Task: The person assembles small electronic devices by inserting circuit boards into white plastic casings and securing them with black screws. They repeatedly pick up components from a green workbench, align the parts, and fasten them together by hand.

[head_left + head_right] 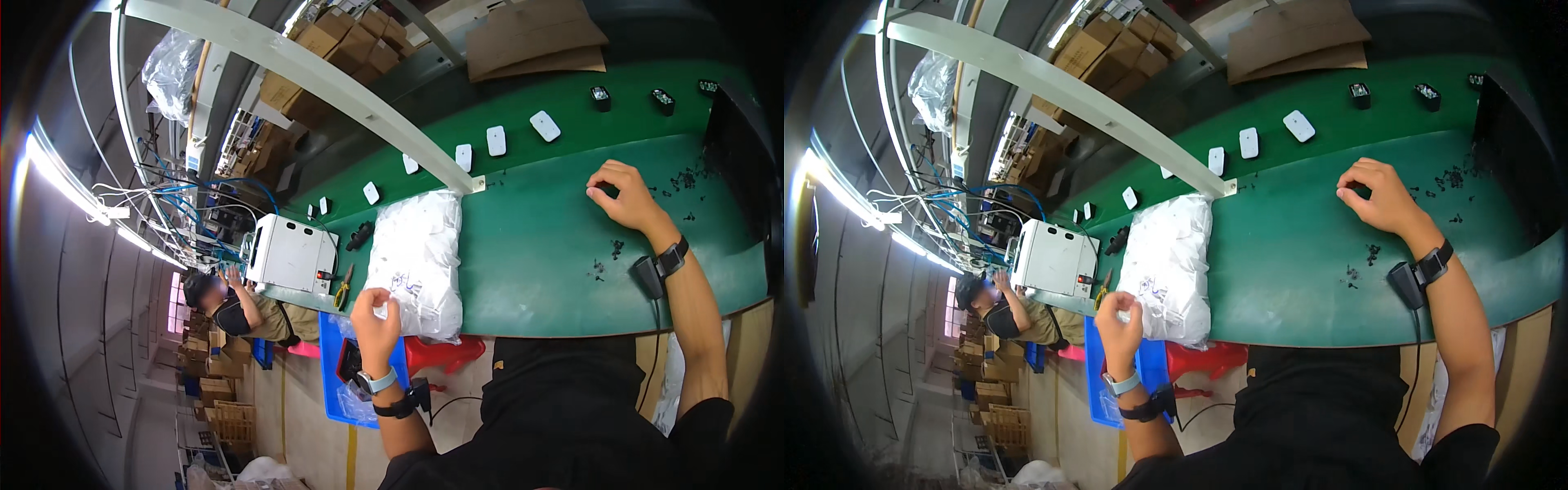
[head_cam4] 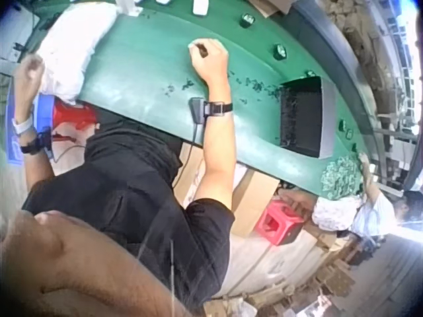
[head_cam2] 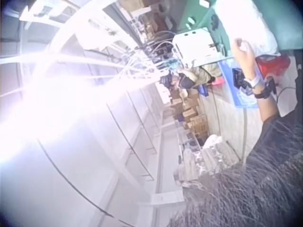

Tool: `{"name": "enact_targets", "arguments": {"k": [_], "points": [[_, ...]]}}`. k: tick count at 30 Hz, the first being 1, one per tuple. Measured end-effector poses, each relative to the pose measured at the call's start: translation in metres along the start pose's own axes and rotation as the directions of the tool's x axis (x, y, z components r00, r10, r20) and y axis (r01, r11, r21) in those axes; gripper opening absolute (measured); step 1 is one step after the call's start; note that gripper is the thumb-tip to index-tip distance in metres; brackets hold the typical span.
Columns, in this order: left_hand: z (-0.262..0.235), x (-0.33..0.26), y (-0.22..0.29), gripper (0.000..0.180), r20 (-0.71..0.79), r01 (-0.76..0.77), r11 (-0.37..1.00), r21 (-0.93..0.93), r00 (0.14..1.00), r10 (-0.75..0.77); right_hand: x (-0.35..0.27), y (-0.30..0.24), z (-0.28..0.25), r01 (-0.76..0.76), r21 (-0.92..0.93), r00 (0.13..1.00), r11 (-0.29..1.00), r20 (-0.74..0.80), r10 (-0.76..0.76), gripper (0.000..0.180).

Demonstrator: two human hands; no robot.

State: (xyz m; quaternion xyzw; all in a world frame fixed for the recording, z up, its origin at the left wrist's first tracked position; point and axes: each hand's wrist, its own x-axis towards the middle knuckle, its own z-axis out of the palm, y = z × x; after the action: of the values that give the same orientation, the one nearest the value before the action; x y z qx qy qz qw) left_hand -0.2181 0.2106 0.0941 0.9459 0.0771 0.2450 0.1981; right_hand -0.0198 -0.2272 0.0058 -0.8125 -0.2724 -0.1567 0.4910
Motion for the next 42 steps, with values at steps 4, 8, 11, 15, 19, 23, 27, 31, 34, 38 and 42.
{"name": "enact_targets", "arguments": {"k": [4, 8, 11, 15, 19, 23, 27, 31, 34, 38, 42], "points": [[0.035, 0.005, 0.038, 0.024, 0.109, -0.194, 0.976, 0.103, 0.977, 0.182, 0.002, -0.002, 0.003, 0.009, -0.006, 1.000, 1.000, -0.004, -0.009, 0.006], [0.062, -0.017, 0.053, 0.046, 0.208, -0.210, 0.938, 0.274, 0.966, 0.155, 0.005, -0.012, -0.001, 0.070, -0.103, 0.997, 0.992, -0.014, -0.071, 0.006], [0.056, -0.040, 0.051, 0.052, 0.141, -0.181, 0.950, 0.255, 0.979, 0.149, 0.010, -0.056, 0.027, 0.166, -0.073, 0.979, 0.983, 0.129, -0.156, 0.006], [0.060, -0.064, 0.041, 0.049, 0.033, -0.151, 0.964, 0.217, 0.989, 0.147, -0.031, -0.128, 0.102, -0.118, 0.070, 0.866, 0.990, 0.495, 0.069, 0.021], [0.051, -0.070, 0.041, 0.037, -0.055, -0.095, 0.964, 0.249, 0.992, 0.112, -0.063, -0.154, 0.193, -0.386, 0.263, 0.788, 0.884, 0.593, 0.168, 0.034], [0.046, -0.059, 0.038, 0.023, 0.131, -0.126, 0.959, 0.256, 0.987, 0.095, -0.044, -0.169, 0.212, -0.736, 0.245, 0.550, 0.632, 0.760, 0.346, 0.033], [0.034, -0.050, 0.040, 0.019, 0.284, -0.220, 0.919, 0.327, 0.950, 0.126, -0.035, -0.163, 0.215, -0.719, 0.173, 0.491, 0.673, 0.812, 0.316, 0.034], [0.034, -0.049, 0.038, 0.017, 0.407, -0.362, 0.837, 0.411, 0.894, 0.187, -0.031, -0.162, 0.215, -0.674, 0.151, 0.498, 0.723, 0.816, 0.293, 0.037], [0.037, -0.048, 0.041, 0.015, 0.464, -0.501, 0.710, 0.496, 0.843, 0.271, -0.032, -0.160, 0.214, -0.659, 0.167, 0.503, 0.733, 0.823, 0.264, 0.039], [0.035, -0.044, 0.054, 0.014, 0.498, -0.507, 0.645, 0.572, 0.839, 0.218, -0.032, -0.154, 0.214, -0.668, 0.176, 0.476, 0.723, 0.848, 0.234, 0.037], [0.043, -0.043, 0.051, 0.015, 0.452, -0.414, 0.640, 0.647, 0.884, 0.115, -0.025, -0.150, 0.212, -0.637, 0.165, 0.431, 0.753, 0.886, 0.171, 0.032]]}}
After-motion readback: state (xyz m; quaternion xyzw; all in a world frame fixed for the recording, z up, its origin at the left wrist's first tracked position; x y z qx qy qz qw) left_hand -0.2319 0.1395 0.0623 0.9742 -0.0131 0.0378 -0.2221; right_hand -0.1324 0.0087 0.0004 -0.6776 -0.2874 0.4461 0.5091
